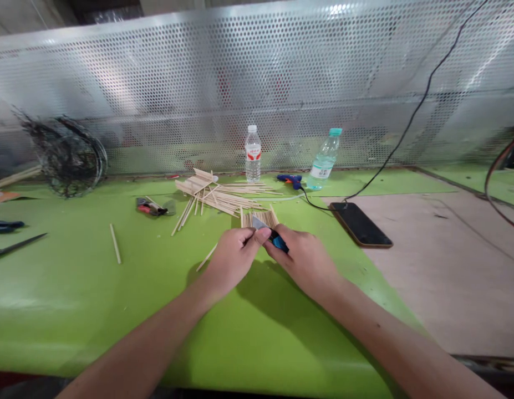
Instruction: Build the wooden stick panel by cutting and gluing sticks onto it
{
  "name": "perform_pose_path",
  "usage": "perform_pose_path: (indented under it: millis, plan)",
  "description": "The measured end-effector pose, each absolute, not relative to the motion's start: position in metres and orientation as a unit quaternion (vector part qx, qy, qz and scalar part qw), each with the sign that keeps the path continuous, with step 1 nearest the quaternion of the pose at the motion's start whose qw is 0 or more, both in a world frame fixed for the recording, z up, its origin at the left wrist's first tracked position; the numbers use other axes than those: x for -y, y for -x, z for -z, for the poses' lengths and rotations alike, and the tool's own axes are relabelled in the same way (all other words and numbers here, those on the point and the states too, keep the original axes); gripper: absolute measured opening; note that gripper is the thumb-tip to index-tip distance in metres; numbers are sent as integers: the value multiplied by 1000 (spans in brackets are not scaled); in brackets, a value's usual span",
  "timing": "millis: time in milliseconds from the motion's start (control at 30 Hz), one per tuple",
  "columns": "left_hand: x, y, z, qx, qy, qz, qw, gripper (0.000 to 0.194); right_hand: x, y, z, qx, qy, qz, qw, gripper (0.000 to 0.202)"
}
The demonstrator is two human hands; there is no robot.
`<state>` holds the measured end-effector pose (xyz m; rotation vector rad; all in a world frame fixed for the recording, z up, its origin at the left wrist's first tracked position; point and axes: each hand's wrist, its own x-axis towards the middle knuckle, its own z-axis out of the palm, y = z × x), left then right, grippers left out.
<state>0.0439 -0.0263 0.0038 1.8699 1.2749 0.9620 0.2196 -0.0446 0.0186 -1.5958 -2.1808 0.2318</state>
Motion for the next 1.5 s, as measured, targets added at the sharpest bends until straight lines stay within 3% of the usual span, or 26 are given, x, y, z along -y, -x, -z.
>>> perform_pose_path:
  millis: [233, 567, 1500]
  plan:
    - [28, -43, -5, -474, -705, -379, 367, 56, 43, -221, -20, 789, 552, -124, 238, 30]
    - [33, -42, -10, -419, -772, -418, 233, 51, 46, -222, -21, 803, 515, -168, 249, 29]
    - [30, -38, -6, -393, -764, -425, 284, 47, 45, -225, -19, 810, 527, -113, 230, 27]
